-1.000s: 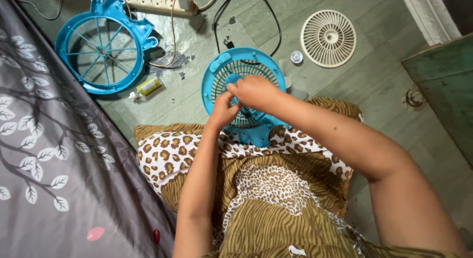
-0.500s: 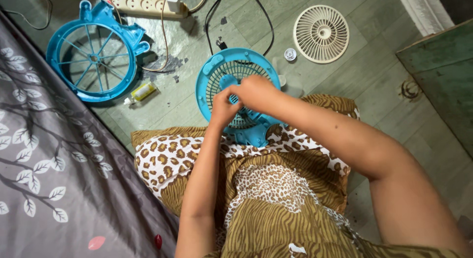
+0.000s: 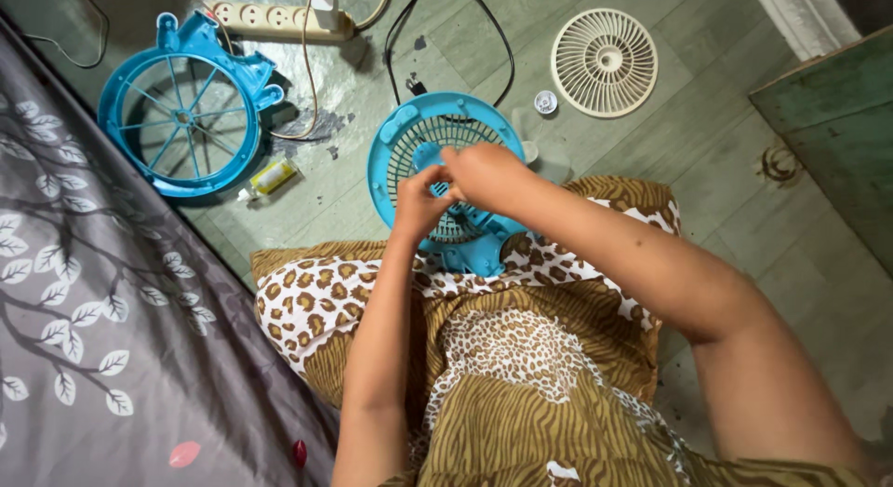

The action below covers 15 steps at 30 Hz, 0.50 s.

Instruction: The person disassembles a small blue electric fan, applies lubricant to the motor shaft, and reassembles the fan components. They also plug the fan into a power strip to test it.

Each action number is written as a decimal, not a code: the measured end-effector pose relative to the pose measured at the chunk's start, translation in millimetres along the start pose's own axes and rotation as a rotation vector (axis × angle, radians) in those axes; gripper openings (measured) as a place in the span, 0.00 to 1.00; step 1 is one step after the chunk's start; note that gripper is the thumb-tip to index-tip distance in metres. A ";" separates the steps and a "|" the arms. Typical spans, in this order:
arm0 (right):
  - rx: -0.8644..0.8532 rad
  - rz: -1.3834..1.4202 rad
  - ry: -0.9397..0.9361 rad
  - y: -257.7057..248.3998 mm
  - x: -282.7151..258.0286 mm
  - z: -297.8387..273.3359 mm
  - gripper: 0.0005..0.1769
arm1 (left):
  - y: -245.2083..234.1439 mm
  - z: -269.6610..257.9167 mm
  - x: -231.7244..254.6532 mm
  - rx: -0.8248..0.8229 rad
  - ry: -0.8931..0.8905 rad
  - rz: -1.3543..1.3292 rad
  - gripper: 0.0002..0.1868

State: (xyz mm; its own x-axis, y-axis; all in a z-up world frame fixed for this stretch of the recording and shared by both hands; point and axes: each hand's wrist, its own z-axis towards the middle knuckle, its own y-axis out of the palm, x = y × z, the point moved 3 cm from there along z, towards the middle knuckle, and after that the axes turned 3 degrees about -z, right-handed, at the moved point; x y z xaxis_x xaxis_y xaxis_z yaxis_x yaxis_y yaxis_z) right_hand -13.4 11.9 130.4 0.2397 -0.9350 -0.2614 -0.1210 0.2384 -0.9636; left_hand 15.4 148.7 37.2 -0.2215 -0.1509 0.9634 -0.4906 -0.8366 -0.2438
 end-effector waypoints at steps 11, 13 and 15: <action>-0.050 0.023 0.028 37.5 -9.6 11.6 0.07 | -13.2 -12.1 2.0 -0.061 0.159 0.052 0.18; -0.094 -0.072 -0.050 35.7 -7.3 12.6 0.06 | -10.7 -14.0 -11.5 -0.151 -0.163 0.034 0.15; -0.089 -0.124 -0.140 30.7 -8.7 11.5 0.06 | -10.2 -13.2 -16.3 -0.162 -0.084 0.029 0.14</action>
State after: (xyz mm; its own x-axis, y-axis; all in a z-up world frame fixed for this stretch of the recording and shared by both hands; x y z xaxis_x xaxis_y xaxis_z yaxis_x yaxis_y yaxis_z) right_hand -8.1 30.4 102.5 0.3887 -0.9087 -0.1524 -0.1658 0.0937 -0.9817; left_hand 12.9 166.7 22.5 -0.1696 -0.2226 0.9600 -0.6160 -0.7365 -0.2796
